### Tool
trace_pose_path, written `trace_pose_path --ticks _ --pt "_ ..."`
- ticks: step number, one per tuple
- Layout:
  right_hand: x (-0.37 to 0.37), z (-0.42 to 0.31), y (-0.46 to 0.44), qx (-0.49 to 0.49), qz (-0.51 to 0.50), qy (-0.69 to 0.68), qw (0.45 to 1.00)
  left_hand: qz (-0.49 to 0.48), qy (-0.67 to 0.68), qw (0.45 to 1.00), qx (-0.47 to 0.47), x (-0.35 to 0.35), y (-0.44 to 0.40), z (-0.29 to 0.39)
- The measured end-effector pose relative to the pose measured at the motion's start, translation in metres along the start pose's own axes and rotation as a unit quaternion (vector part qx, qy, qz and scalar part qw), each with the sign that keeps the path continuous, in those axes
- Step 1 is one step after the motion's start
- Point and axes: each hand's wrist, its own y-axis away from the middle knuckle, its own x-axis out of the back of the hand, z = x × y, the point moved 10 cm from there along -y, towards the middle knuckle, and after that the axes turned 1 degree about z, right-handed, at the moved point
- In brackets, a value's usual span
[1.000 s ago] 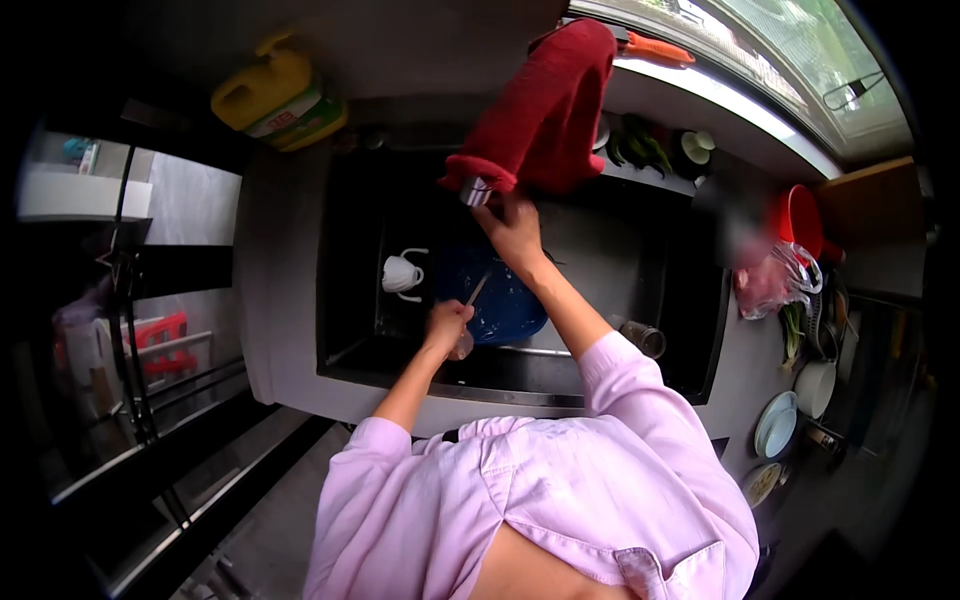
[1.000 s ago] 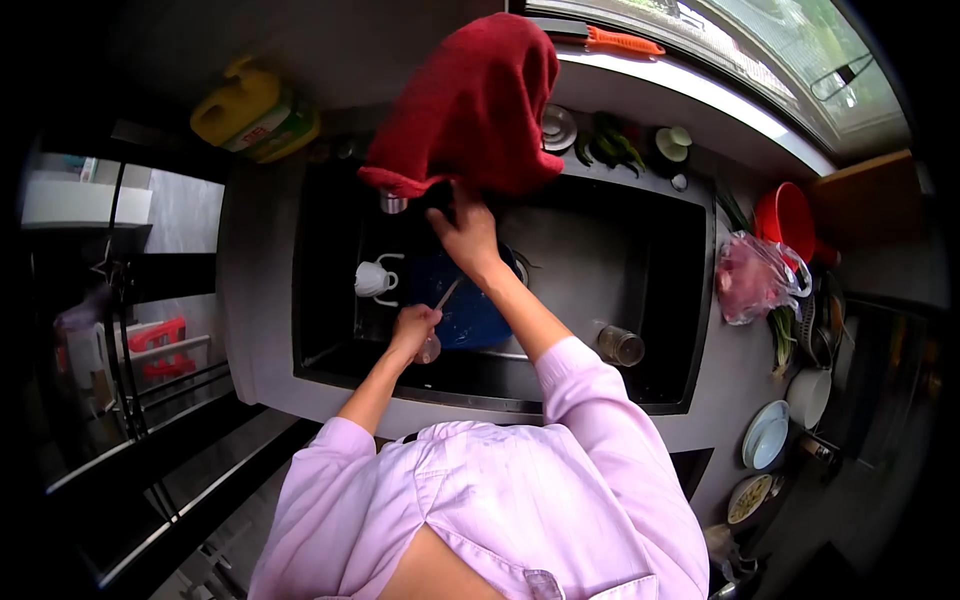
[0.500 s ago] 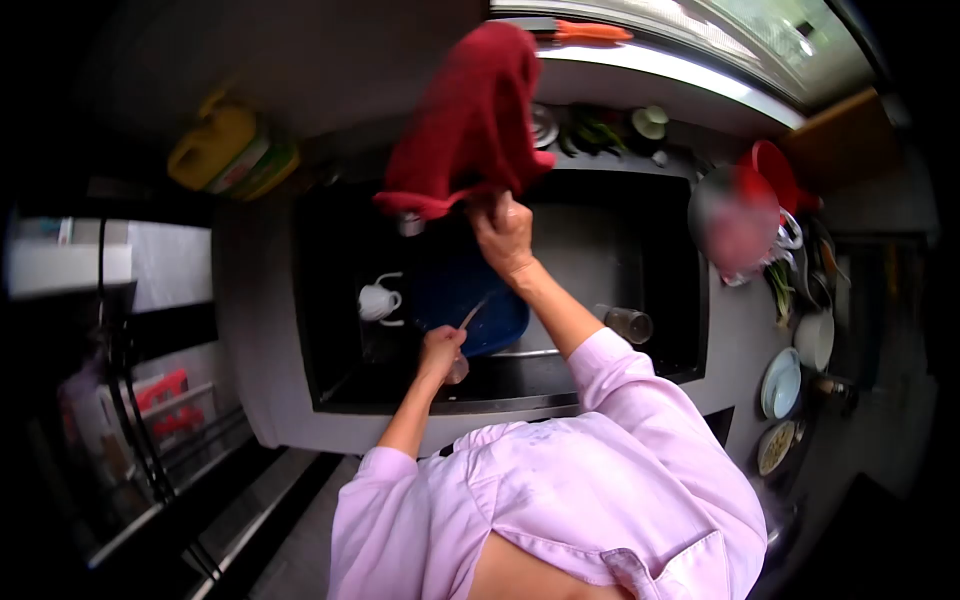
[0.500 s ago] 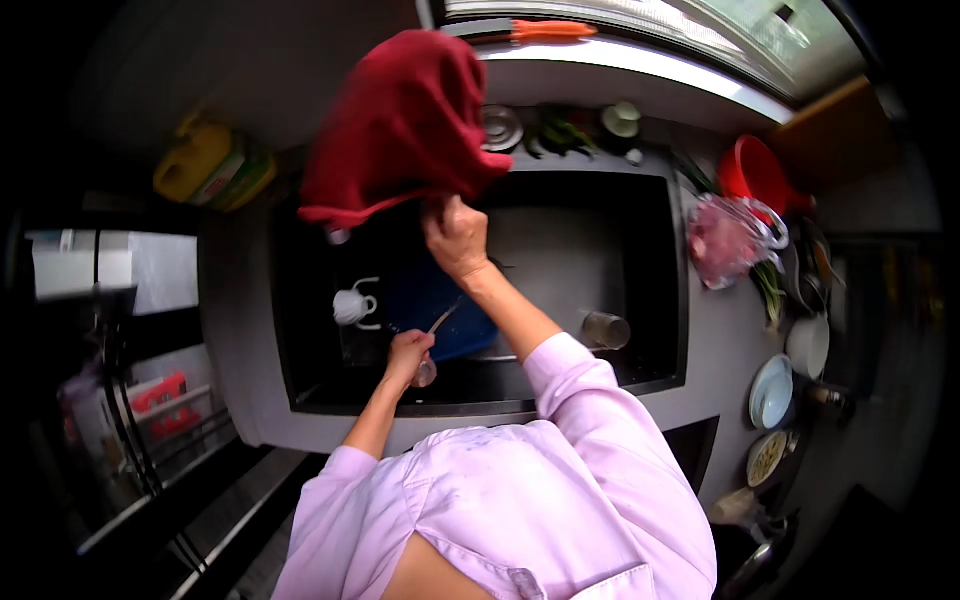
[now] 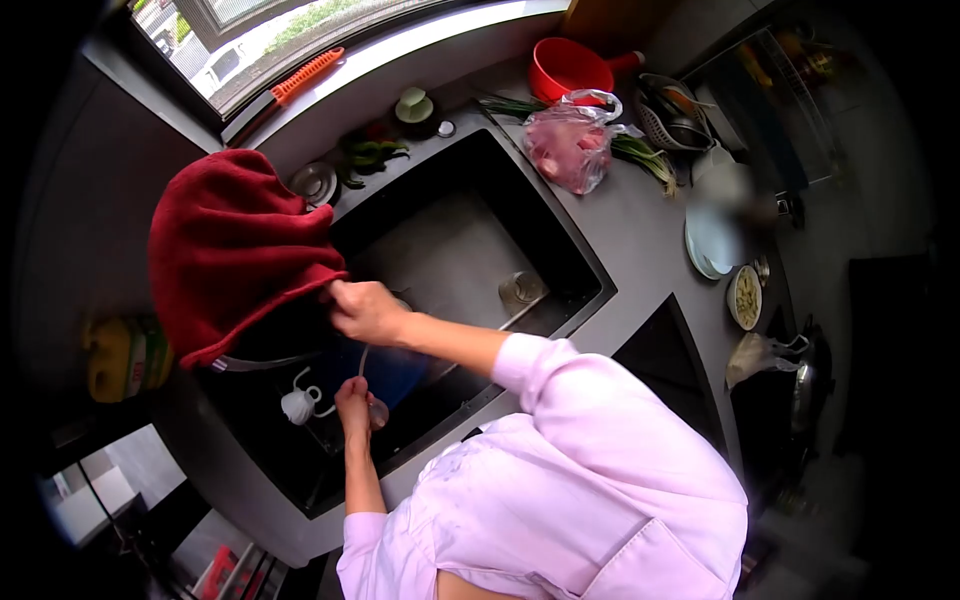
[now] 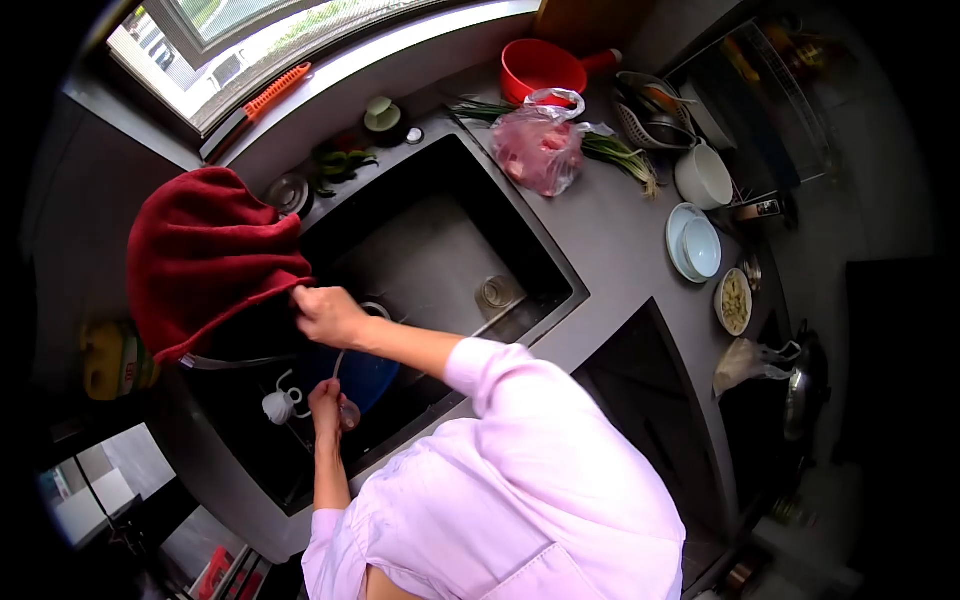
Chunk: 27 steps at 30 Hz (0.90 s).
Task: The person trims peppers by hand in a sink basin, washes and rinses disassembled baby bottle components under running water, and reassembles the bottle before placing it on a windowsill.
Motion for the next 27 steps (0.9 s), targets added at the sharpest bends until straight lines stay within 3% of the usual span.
trace_pose_path --ticks 3,5,8,10,12,14,17,18,21,24,27 --pt "0.036 0.041 0.039 -0.035 -0.134 0.139 0.981 0.023 0.009 0.999 -0.046 0.003 0.012 0.022" --pt "0.078 0.101 0.077 -0.161 -0.245 0.236 0.927 -0.014 0.022 0.997 -0.07 0.0 0.018 0.03" --pt "0.142 0.163 0.142 -0.259 -0.386 0.361 0.809 -0.009 0.003 0.996 -0.093 0.009 0.006 0.034" --pt "0.164 0.166 0.165 -0.259 -0.406 0.363 0.798 0.006 -0.006 0.996 -0.092 0.017 -0.004 0.043" --pt "0.157 0.161 0.178 -0.217 -0.405 0.362 0.811 0.043 -0.05 0.996 -0.064 0.023 -0.016 0.051" --pt "0.145 0.164 0.182 -0.171 -0.402 0.361 0.824 0.064 -0.055 0.989 -0.124 0.022 -0.023 0.076" --pt "0.127 0.177 0.178 -0.216 -0.425 0.388 0.789 0.091 -0.163 0.969 -0.159 0.016 -0.017 0.111" --pt "0.12 0.162 0.168 -0.205 -0.427 0.384 0.792 0.112 -0.153 0.965 -0.183 0.018 -0.025 0.107" --pt "0.111 0.101 0.119 -0.189 -0.291 0.241 0.906 0.105 -0.081 0.978 -0.16 0.025 -0.019 0.096" --pt "0.079 0.06 0.083 -0.166 -0.253 0.125 0.945 0.095 -0.016 0.986 -0.134 0.029 -0.021 0.072" --pt "0.039 0.03 0.054 -0.149 -0.256 0.09 0.951 0.021 0.101 0.99 -0.096 0.022 -0.014 0.06"
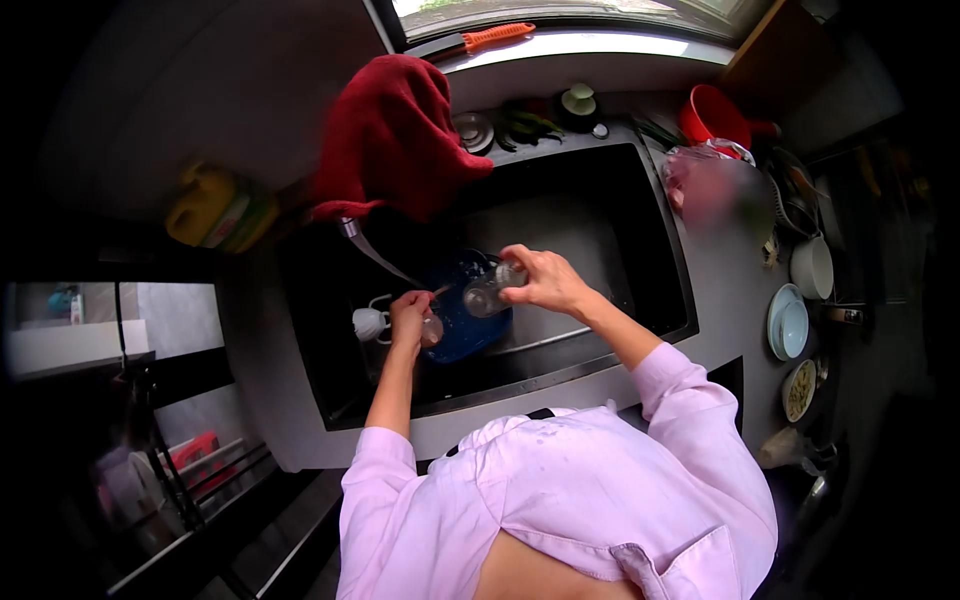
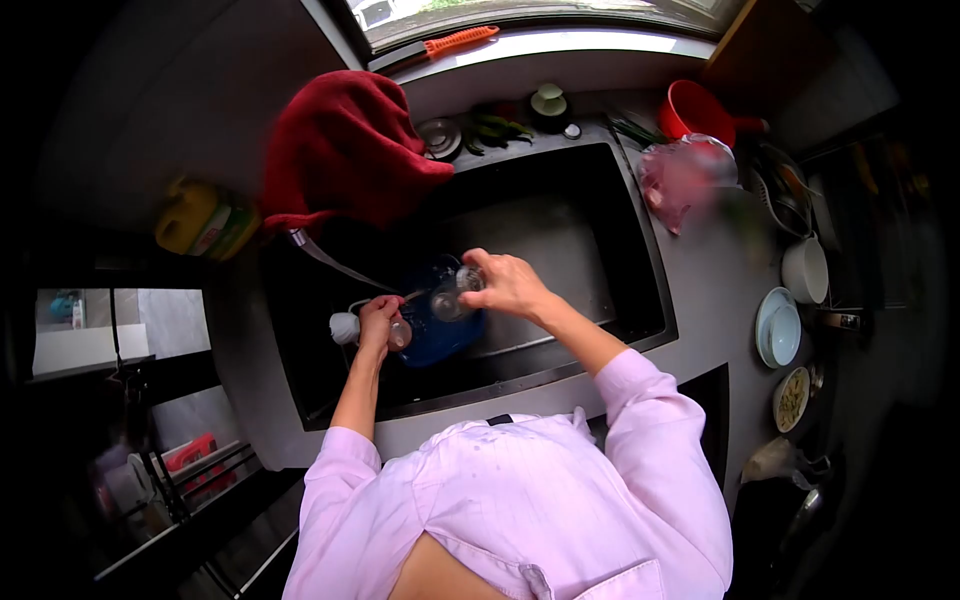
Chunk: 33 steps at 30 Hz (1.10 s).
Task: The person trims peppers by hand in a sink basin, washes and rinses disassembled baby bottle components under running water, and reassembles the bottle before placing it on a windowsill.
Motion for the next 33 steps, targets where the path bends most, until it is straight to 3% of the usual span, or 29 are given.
trace_pose_path --ticks 5,8,11,14,18,20,24,26,27,29,33 --pt "-0.032 -0.057 -0.041 0.045 -0.025 0.048 0.998 -0.042 0.053 0.997 0.046 -0.01 0.021 -0.014" --pt "-0.053 -0.077 -0.053 0.083 -0.007 0.055 0.995 -0.042 0.216 0.962 0.16 -0.013 0.036 -0.033" --pt "-0.075 -0.085 -0.059 0.096 -0.008 0.048 0.994 -0.048 0.294 0.943 0.149 -0.01 0.03 -0.044" --pt "-0.092 -0.068 -0.069 0.073 0.039 -0.203 0.976 -0.017 0.312 0.94 0.133 -0.003 0.019 -0.041" --pt "-0.085 -0.085 -0.073 0.089 0.045 -0.17 0.98 -0.038 0.379 0.92 0.091 -0.005 0.013 -0.024" --pt "-0.08 -0.089 -0.077 0.074 0.041 -0.167 0.982 -0.131 0.366 0.916 0.103 -0.016 0.01 -0.023" --pt "-0.08 -0.097 -0.079 0.116 0.033 -0.161 0.98 -0.142 0.364 0.915 0.098 -0.022 0.021 0.002" --pt "-0.075 -0.102 -0.074 0.12 0.043 -0.17 0.977 -0.262 0.448 0.838 0.167 -0.04 0.02 -0.014" --pt "-0.077 -0.102 -0.073 0.121 0.041 -0.169 0.977 -0.262 0.45 0.837 0.166 -0.044 0.019 -0.015" --pt "-0.077 -0.1 -0.072 0.126 0.05 -0.206 0.969 -0.162 0.491 0.839 0.172 -0.042 0.01 -0.026" --pt "-0.08 -0.098 -0.072 0.118 0.035 -0.206 0.971 -0.143 0.459 0.86 0.171 -0.042 0.016 -0.009"
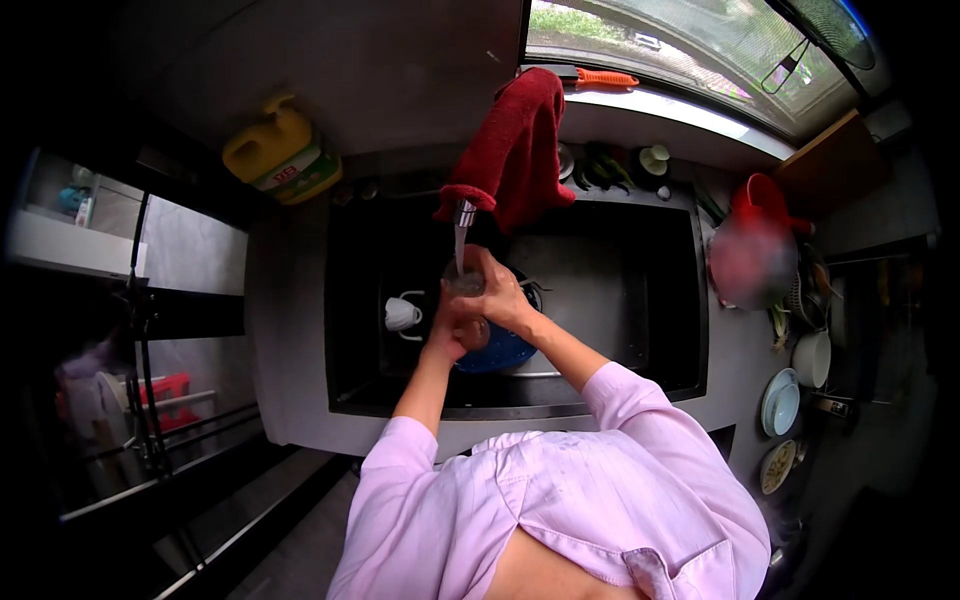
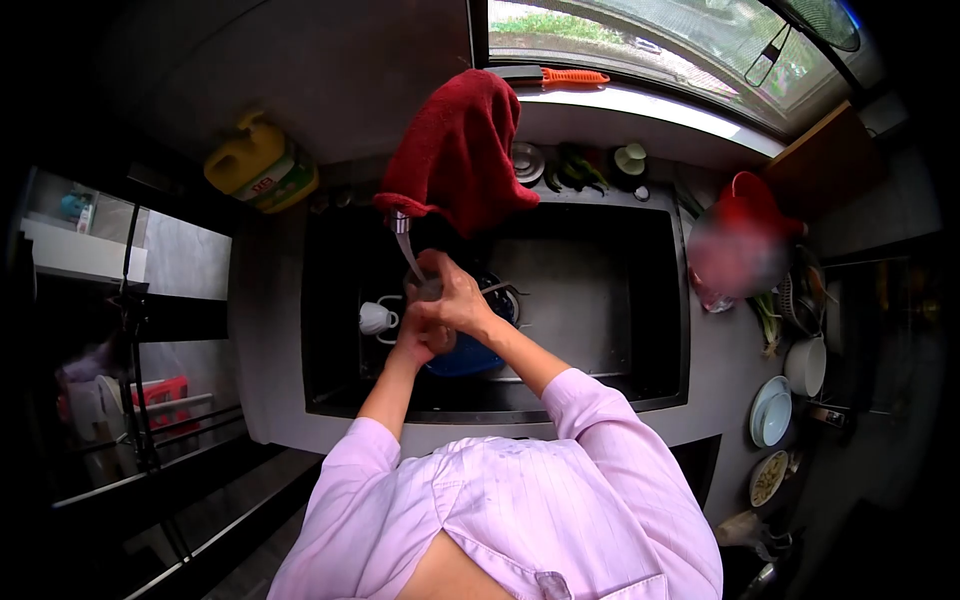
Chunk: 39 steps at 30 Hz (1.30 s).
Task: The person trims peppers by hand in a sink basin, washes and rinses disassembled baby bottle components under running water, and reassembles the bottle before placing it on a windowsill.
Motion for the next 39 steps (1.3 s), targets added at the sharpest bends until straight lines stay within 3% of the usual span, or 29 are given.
trace_pose_path --ticks 8,11,15,23,27,29,33,35,39 --pt "0.002 -0.004 -0.002 0.015 0.006 -0.021 1.0 -0.086 0.017 0.995 0.046 0.005 -0.005 -0.004" --pt "0.0 0.003 -0.007 -0.064 0.002 -0.087 0.994 -0.05 0.014 0.999 -0.013 -0.004 0.002 0.005" --pt "-0.001 0.014 -0.011 -0.04 0.021 -0.085 0.995 -0.058 0.004 0.998 -0.004 -0.007 0.006 0.005" --pt "-0.005 0.01 -0.005 -0.104 -0.053 -0.173 0.978 -0.061 -0.053 0.996 -0.044 -0.015 0.01 0.014" --pt "-0.005 0.017 -0.005 -0.101 -0.077 -0.248 0.96 -0.085 -0.044 0.995 -0.026 -0.016 0.006 0.012" --pt "-0.005 0.01 -0.004 -0.061 -0.107 -0.258 0.958 -0.045 -0.032 0.997 -0.061 -0.019 0.009 0.019" --pt "0.0 -0.006 -0.003 -0.001 -0.077 -0.138 0.987 -0.058 0.006 0.998 0.007 -0.01 0.005 0.012" --pt "0.001 -0.007 -0.003 0.006 -0.075 -0.09 0.993 -0.138 0.047 0.988 0.042 -0.019 0.007 0.007" --pt "0.004 -0.012 -0.001 -0.002 -0.075 -0.079 0.994 -0.065 0.097 0.993 0.001 -0.005 -0.001 0.012"
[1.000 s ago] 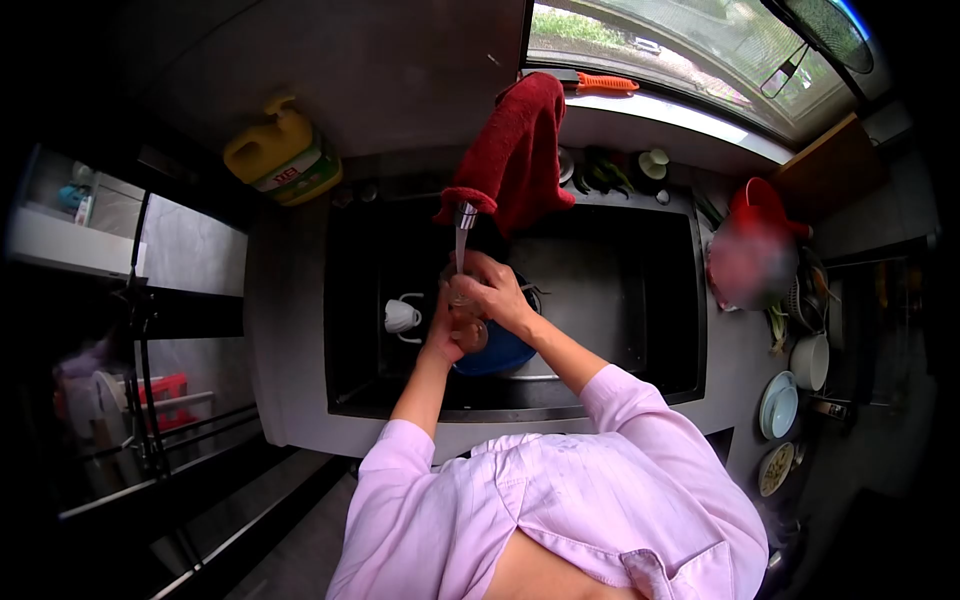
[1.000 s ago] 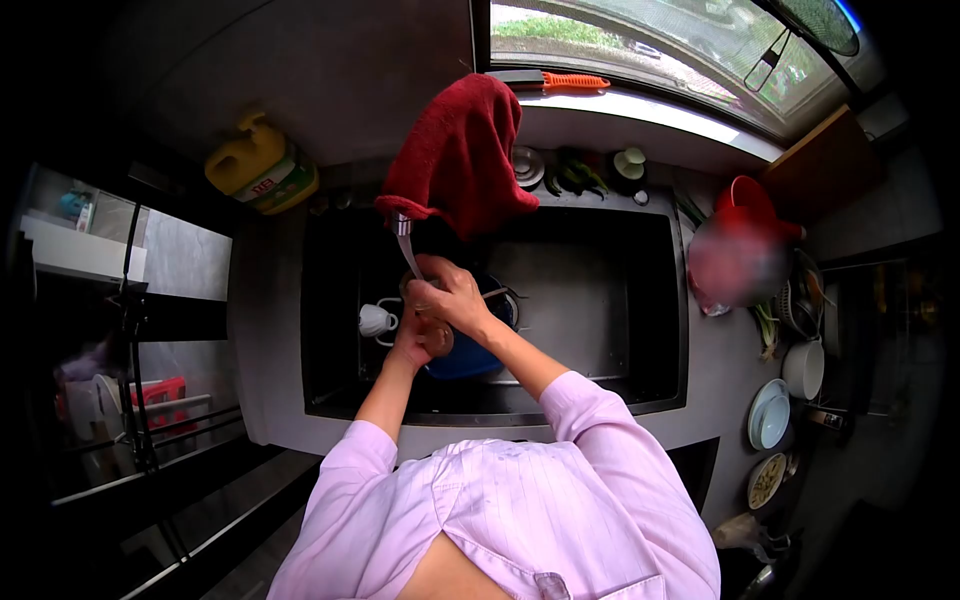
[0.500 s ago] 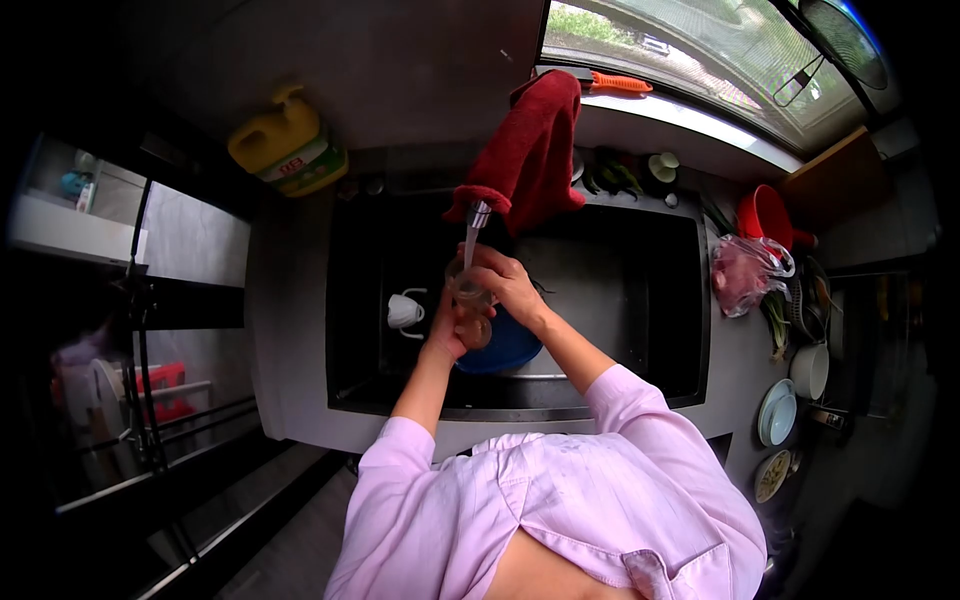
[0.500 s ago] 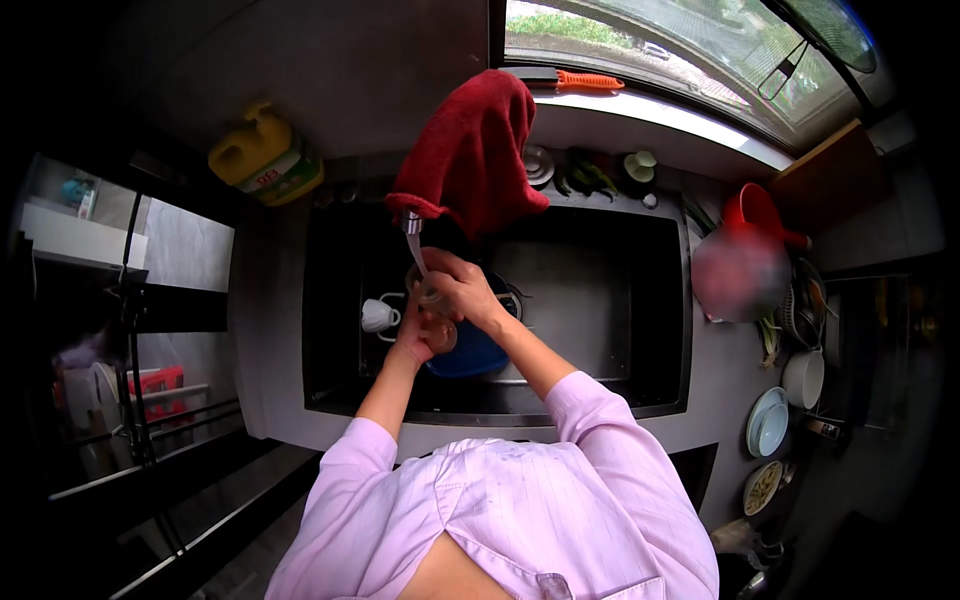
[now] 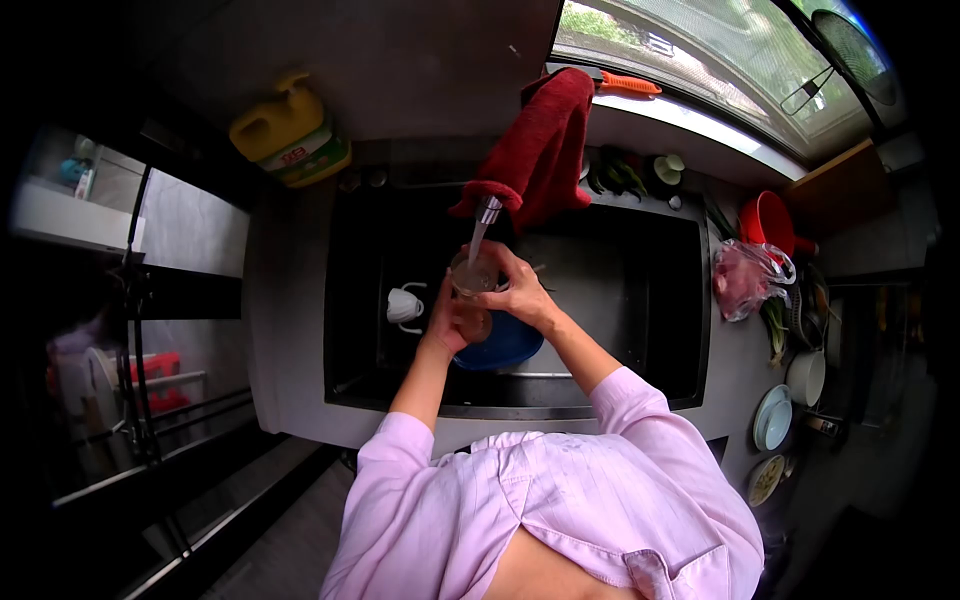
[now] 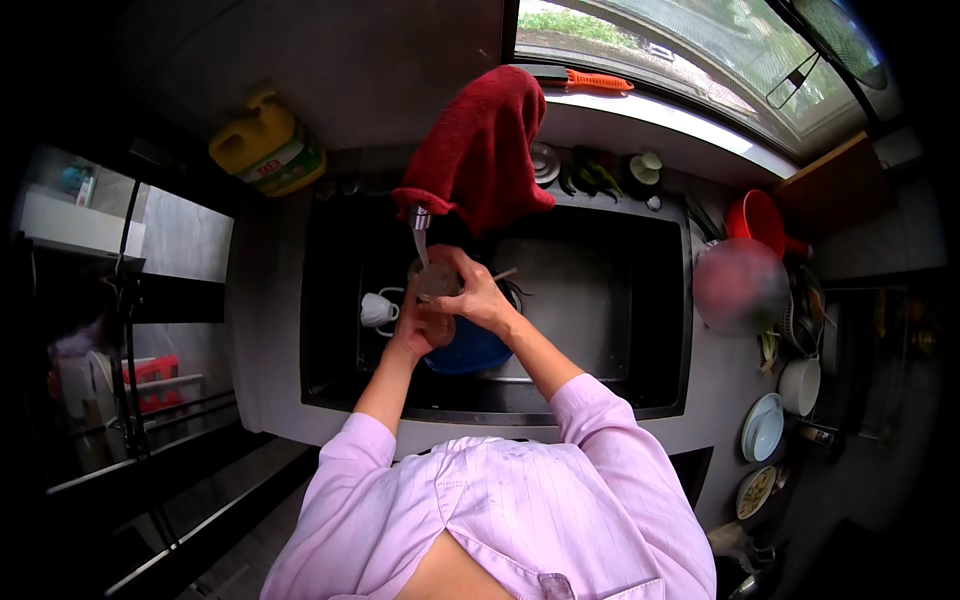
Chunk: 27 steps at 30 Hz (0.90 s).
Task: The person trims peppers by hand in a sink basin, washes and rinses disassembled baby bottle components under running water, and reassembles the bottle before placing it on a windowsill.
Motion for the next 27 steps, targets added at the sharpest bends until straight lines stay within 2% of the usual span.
trace_pose_path --ticks 3,6,8,9,12,15,17,19,21,27 --pt "0.001 0.0 0.001 -0.02 -0.005 -0.023 1.0 -0.093 0.034 0.993 0.067 -0.002 -0.006 -0.011" --pt "0.003 -0.001 -0.001 -0.022 -0.005 -0.04 0.999 -0.041 -0.004 0.999 0.024 -0.017 -0.002 -0.011" --pt "0.004 -0.005 -0.003 0.011 -0.005 -0.03 0.999 0.031 0.006 0.999 -0.044 -0.03 0.003 0.001" --pt "0.004 -0.007 -0.004 0.011 -0.008 -0.028 1.0 0.031 0.009 0.998 -0.046 -0.019 -0.005 0.002" --pt "0.003 -0.005 -0.006 -0.007 -0.021 -0.031 0.999 -0.078 -0.025 0.995 -0.053 -0.012 -0.02 0.005" --pt "0.01 -0.012 -0.004 0.028 -0.038 -0.106 0.993 -0.032 -0.003 0.998 -0.048 -0.011 -0.013 0.003" --pt "0.031 0.017 -0.005 -0.027 0.013 -0.102 0.994 -0.055 -0.075 0.993 -0.072 -0.035 0.003 0.008" --pt "0.051 0.018 -0.005 -0.026 0.085 -0.007 0.996 -0.061 -0.081 0.992 -0.074 -0.029 0.0 0.008" --pt "0.063 0.017 -0.009 0.011 0.106 0.061 0.992 -0.07 -0.087 0.991 -0.077 -0.025 -0.003 0.007" --pt "0.064 0.027 -0.011 0.009 0.124 0.092 0.988 -0.081 -0.068 0.994 -0.037 -0.017 -0.001 -0.002"
